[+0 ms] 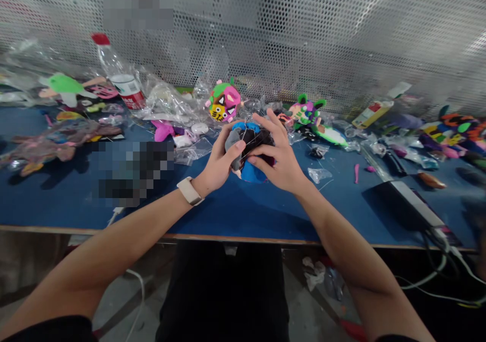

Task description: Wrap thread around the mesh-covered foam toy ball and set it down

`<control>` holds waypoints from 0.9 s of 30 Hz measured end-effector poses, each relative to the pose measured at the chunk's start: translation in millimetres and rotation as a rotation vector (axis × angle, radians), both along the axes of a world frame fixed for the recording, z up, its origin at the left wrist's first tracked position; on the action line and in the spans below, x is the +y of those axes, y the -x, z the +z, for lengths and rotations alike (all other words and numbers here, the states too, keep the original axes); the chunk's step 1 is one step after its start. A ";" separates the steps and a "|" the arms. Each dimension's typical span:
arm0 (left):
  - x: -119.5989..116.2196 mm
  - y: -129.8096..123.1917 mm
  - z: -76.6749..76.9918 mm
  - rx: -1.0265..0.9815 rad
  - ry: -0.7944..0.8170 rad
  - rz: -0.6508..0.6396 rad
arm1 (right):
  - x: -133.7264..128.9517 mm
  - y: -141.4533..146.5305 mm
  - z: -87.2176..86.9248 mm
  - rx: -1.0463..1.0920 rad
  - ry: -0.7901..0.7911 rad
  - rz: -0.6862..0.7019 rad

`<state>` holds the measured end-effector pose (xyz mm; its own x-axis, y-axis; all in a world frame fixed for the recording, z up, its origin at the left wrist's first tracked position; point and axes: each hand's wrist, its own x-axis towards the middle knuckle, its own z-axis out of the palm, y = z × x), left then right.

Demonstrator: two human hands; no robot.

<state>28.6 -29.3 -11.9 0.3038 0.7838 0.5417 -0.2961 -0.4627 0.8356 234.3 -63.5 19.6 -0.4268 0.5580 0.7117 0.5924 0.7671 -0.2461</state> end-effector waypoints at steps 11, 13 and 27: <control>0.1 -1.4 -3.8 0.021 0.000 -0.026 | -1.4 2.0 -3.6 -0.085 0.039 -0.049; -0.6 -1.9 -3.7 0.006 0.021 -0.043 | -1.1 2.3 -4.3 -0.088 0.027 -0.052; -6.3 -2.0 0.6 -0.003 0.070 -0.012 | -1.9 6.8 -9.2 -0.146 -0.022 -0.116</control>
